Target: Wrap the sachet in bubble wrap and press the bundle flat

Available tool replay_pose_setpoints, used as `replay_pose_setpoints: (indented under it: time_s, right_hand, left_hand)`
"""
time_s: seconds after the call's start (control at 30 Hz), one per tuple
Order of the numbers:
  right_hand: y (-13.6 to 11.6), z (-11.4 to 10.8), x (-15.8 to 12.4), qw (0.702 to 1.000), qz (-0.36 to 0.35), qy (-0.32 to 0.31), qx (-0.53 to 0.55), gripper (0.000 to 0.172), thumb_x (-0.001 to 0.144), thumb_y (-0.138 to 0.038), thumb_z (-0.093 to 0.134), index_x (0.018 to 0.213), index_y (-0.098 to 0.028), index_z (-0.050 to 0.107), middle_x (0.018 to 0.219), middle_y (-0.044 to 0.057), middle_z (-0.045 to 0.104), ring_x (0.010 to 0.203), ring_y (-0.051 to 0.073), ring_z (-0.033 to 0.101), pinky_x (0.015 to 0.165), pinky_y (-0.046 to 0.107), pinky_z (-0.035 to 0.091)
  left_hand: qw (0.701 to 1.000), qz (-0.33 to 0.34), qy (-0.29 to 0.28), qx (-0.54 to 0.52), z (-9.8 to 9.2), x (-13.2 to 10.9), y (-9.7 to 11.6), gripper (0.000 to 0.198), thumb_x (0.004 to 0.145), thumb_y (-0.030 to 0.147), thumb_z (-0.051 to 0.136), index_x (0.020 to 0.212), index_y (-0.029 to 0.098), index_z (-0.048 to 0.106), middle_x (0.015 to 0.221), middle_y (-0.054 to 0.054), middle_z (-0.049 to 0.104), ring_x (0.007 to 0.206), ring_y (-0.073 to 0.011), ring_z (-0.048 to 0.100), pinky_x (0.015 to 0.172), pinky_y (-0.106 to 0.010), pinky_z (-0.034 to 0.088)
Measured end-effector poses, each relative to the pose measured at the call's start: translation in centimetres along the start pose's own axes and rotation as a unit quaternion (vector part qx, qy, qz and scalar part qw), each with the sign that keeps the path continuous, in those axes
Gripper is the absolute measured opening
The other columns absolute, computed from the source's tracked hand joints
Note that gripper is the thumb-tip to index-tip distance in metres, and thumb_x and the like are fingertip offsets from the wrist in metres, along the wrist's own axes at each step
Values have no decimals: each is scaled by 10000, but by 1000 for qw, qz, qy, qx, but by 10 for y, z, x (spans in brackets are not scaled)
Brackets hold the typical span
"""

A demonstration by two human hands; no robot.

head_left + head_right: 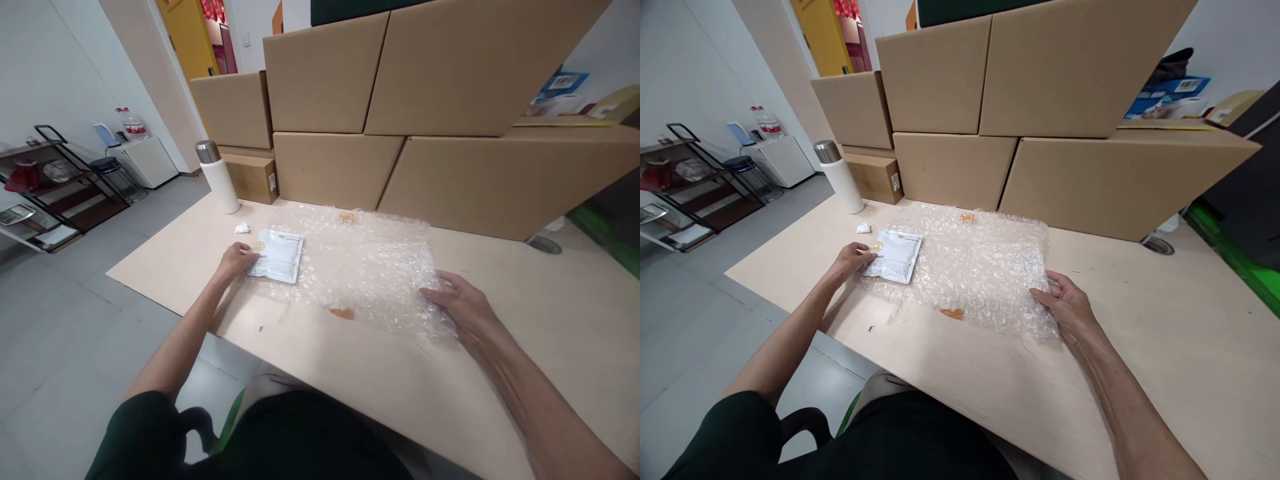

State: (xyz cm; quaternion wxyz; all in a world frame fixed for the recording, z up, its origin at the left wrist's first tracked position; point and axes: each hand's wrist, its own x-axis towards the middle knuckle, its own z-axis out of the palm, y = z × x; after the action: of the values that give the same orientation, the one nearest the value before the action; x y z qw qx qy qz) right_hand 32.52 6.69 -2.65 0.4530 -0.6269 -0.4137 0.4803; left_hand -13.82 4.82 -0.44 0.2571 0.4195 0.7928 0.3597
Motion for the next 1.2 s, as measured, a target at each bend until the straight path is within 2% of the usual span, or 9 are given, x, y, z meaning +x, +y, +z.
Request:
replay_pose_setpoints:
  time_s: [0.1, 0.23, 0.3, 0.47, 0.67, 0.83, 1.0, 1.13, 1.2]
  right_hand:
    - [2, -4, 4, 997, -32, 12, -69, 594, 485, -407, 822, 1017, -250, 611, 760, 5, 620, 641, 216, 590, 613, 390, 508]
    - [-15, 6, -9, 944, -232, 74, -221, 422, 671, -421, 696, 1061, -271, 634, 1116, 113, 615, 1134, 367, 536, 997, 569, 407]
    - [-31, 26, -25, 931, -291, 31, -217, 371, 774, -439, 642, 1117, -297, 635, 1294, 127, 565, 1259, 371, 459, 1036, 546, 384]
    - [-60, 113, -59, 946, -199, -244, -82, 436, 819, -518, 637, 1179, -273, 623, 1302, 90, 599, 1140, 292, 571, 975, 462, 464]
    - [-60, 180, -62, 912, -4, -371, 173, 460, 903, -584, 538, 1285, -327, 563, 1396, 56, 553, 1181, 248, 567, 925, 415, 507]
    - [-56, 162, -62, 885, 78, -360, 284, 464, 951, -612, 428, 1256, -289, 564, 1167, 65, 663, 946, 231, 646, 778, 412, 569]
    - [-40, 125, -58, 910, 93, -324, 240, 388, 922, -500, 526, 1166, -212, 612, 1103, 95, 688, 991, 256, 650, 865, 435, 541]
    - [-34, 108, -51, 975, -41, -210, 67, 365, 776, -401, 685, 1092, -221, 653, 1238, 94, 636, 1166, 285, 566, 1014, 440, 443]
    - [-35, 107, -47, 978, -133, -157, -12, 390, 769, -356, 673, 1143, -249, 643, 1337, 73, 582, 1235, 275, 511, 1066, 429, 389]
  left_hand:
    - [999, 3, -26, -39, -1, -1, 3, 307, 566, 383, 774, 685, 174, 585, 548, 30, 544, 510, -117, 481, 509, -245, 336]
    - [996, 38, -24, -74, -5, -9, 11, 265, 591, 345, 736, 654, 184, 535, 560, 38, 525, 506, -103, 474, 495, -236, 336]
    - [995, 62, -19, -76, -6, -13, 21, 238, 602, 302, 720, 686, 188, 529, 581, 42, 531, 523, -103, 482, 494, -227, 336]
    - [989, 142, -21, -34, -1, -27, 65, 190, 654, 246, 662, 789, 192, 539, 627, 49, 531, 550, -107, 485, 509, -221, 349]
    - [967, 231, -72, 84, 31, -56, 127, 182, 751, 269, 622, 904, 192, 560, 635, 35, 559, 568, -149, 533, 541, -253, 364]
    - [932, 304, -138, 139, 75, -68, 136, 348, 928, 494, 498, 885, 170, 618, 760, -43, 642, 697, -187, 586, 622, -282, 397]
    - [897, 326, -185, 233, 110, -79, 121, 488, 1003, 475, 344, 829, 167, 681, 809, -91, 607, 846, -244, 621, 740, -329, 439]
    - [885, 343, -190, 251, 122, -89, 114, 383, 987, 351, 394, 863, 177, 712, 908, -113, 605, 971, -274, 621, 854, -370, 457]
    - [878, 354, -196, 255, 122, -92, 113, 338, 964, 305, 432, 848, 178, 723, 940, -120, 610, 980, -279, 617, 882, -387, 462]
